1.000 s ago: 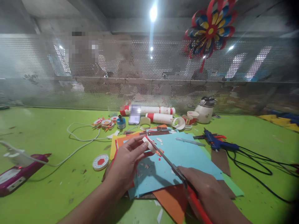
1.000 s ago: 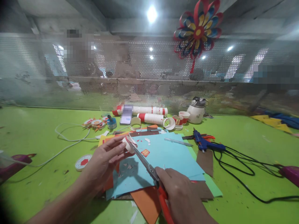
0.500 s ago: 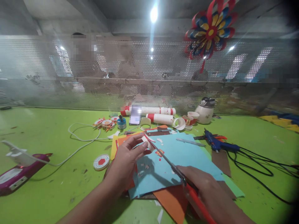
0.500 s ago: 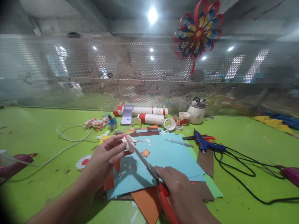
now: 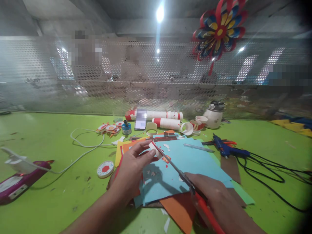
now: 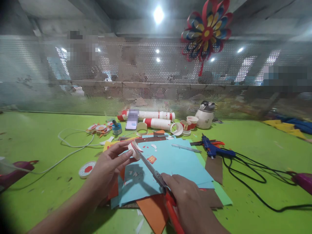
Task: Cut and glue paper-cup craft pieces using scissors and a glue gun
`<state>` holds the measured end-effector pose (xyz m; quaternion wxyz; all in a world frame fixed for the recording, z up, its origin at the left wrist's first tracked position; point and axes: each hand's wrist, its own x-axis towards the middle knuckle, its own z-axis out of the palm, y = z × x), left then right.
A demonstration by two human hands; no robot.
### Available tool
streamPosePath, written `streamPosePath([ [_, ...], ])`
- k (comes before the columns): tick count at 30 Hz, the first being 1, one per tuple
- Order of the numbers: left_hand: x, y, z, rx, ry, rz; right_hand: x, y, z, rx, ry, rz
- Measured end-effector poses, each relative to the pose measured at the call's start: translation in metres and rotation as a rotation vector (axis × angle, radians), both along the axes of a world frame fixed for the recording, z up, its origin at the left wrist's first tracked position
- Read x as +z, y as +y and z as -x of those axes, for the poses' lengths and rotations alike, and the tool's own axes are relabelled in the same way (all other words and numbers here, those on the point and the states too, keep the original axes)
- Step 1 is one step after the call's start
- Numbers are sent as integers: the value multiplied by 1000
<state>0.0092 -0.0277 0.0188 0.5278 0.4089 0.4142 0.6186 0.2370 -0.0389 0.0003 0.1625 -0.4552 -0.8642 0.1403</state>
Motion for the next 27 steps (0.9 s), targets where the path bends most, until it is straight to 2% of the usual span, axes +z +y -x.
streamPosePath([
  [6,0,1,2,0,-26,0,2,-4,-1,-18,-14,33],
  [27,-1,1,2,-17,20,1,4,-6,2,-62,-54,-3],
])
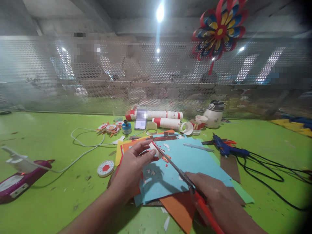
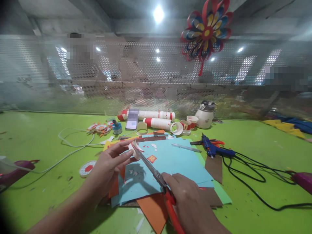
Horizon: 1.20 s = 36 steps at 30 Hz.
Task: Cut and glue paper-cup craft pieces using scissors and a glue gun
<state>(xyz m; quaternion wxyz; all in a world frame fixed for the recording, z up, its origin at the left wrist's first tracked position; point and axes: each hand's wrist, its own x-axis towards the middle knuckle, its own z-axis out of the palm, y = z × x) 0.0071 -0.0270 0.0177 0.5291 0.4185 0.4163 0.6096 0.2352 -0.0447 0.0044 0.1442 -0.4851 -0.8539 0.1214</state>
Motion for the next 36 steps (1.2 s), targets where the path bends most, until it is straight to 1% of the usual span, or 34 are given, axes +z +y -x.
streamPosePath([
  [4,0,0,0,1,-28,20,-3,1,0,47,31,-32],
  [8,3,0,-2,0,-71,26,-4,3,2,29,63,-52],
  [13,5,2,-3,16,-151,13,-6,6,3,24,65,-2],
  [15,4,3,-2,19,-161,8,-7,8,1,18,56,15],
  [18,2,6,0,29,-175,-10,-9,9,-3,45,50,58],
  [21,0,7,1,39,-166,-13,-8,9,-4,56,40,91],
  [25,-1,7,1,24,-129,-14,-4,7,-1,18,14,74],
  [29,1,5,0,-3,-138,-14,0,6,1,-20,-15,40],
  [36,6,2,-3,-1,-127,23,-1,4,-1,-6,-7,29],
])
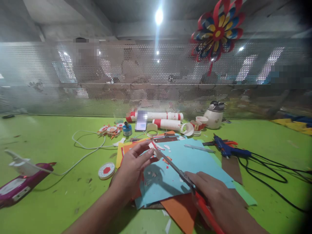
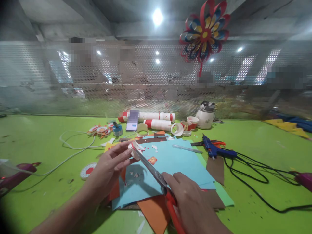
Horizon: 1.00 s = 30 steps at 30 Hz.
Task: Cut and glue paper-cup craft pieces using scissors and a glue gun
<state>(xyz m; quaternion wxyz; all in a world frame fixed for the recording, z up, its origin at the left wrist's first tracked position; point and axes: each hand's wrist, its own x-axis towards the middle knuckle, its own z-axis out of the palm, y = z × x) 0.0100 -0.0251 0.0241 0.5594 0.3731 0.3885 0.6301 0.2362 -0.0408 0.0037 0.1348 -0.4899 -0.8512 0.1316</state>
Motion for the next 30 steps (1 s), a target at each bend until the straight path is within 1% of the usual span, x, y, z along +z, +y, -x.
streamPosePath([
  [7,1,-1,-1,1,-18,14,0,-3,-1,26,18,-2],
  [12,2,0,0,33,-30,-11,1,-1,1,22,27,16],
  [18,1,0,0,-3,-31,-26,0,-3,1,14,13,-6],
  [25,-1,0,0,-13,-34,-28,-2,-3,-2,19,23,-72],
  [30,0,0,-1,-18,-32,-40,-3,-2,-2,36,66,-179],
])
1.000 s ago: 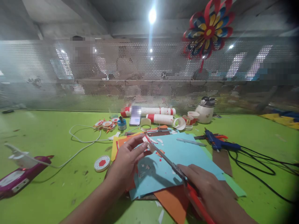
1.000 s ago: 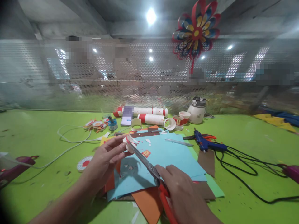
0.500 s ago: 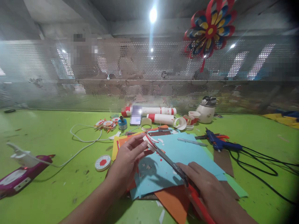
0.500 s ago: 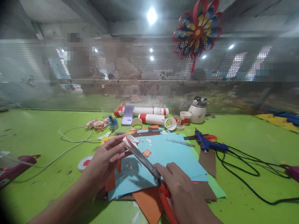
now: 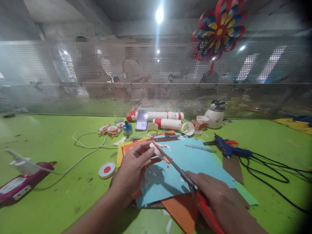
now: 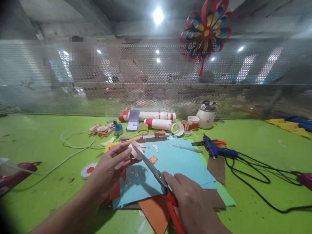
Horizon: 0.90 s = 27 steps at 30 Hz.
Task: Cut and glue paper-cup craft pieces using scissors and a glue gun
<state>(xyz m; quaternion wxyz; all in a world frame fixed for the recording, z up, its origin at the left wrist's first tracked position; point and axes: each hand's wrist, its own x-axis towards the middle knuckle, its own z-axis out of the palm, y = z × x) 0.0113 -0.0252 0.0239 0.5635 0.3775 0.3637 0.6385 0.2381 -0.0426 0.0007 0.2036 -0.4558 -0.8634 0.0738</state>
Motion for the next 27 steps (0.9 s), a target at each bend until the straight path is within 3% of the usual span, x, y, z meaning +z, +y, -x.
streamPosePath([
  [7,2,0,0,92,5,37,3,1,2,7,-22,119],
  [13,1,-3,0,44,2,6,5,2,1,-2,-49,208],
  [27,4,-5,-2,-8,-61,70,3,0,1,-2,44,46],
])
